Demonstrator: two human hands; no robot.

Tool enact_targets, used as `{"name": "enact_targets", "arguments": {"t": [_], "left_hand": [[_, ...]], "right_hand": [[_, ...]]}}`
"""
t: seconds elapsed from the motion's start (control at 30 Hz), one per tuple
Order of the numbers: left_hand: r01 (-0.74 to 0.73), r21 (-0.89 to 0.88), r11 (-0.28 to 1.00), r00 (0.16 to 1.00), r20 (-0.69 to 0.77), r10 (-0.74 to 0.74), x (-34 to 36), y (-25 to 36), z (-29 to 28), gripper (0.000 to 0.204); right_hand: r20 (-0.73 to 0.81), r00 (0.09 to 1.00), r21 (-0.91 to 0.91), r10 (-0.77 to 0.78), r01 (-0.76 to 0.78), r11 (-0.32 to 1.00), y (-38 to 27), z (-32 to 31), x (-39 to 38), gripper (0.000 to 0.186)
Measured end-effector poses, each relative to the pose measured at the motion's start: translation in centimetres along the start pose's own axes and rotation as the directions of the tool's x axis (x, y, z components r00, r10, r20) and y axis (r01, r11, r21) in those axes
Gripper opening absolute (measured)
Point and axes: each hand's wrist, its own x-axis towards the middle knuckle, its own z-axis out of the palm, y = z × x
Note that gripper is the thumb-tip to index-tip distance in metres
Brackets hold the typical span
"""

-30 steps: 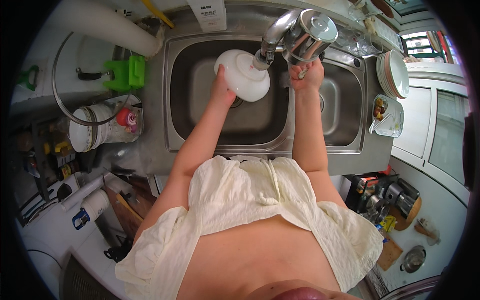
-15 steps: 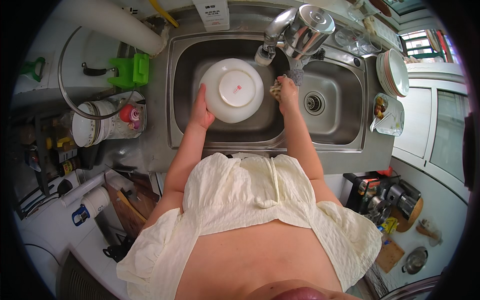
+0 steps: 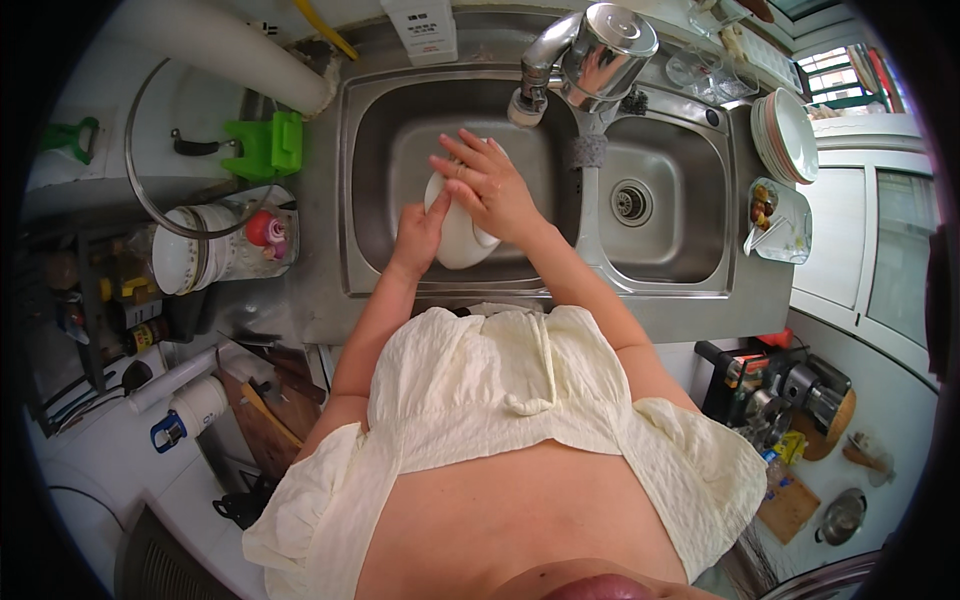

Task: The person washes a spoon, a plate, a wooden spatula, and a knife in a double-basin stainless steel sink using a checkered cloth and running water. They scrub each item, rinse it, and place it aside.

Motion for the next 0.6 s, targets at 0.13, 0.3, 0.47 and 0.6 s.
{"name": "enact_targets", "arguments": {"t": [0.13, 0.3, 0.47, 0.6], "left_hand": [[-0.050, 0.013, 0.999, 0.999, -0.018, 0.050, -1.0, -0.1, -0.1, 0.035], [-0.100, 0.025, 0.995, 0.994, -0.044, 0.101, -1.5, 0.4, -1.1, 0.036], [-0.162, -0.127, 0.979, 0.985, -0.083, 0.153, -1.0, 1.0, -1.8, 0.037], [-0.103, -0.323, 0.941, 0.995, -0.048, 0.092, -1.1, 2.7, -0.5, 0.038]], "right_hand": [[-0.106, 0.952, 0.326, 0.288, -0.240, 0.914, 2.9, 1.3, 0.9, 0.030], [0.219, 0.639, 0.782, 0.737, -0.567, 0.259, 5.3, 2.3, -0.2, 0.035], [0.659, 0.367, 0.735, 0.657, -0.502, -0.456, 3.5, 3.2, -2.5, 0.036], [0.689, 0.336, 0.724, 0.642, -0.300, -0.621, 2.8, 4.4, -2.8, 0.033]]}}
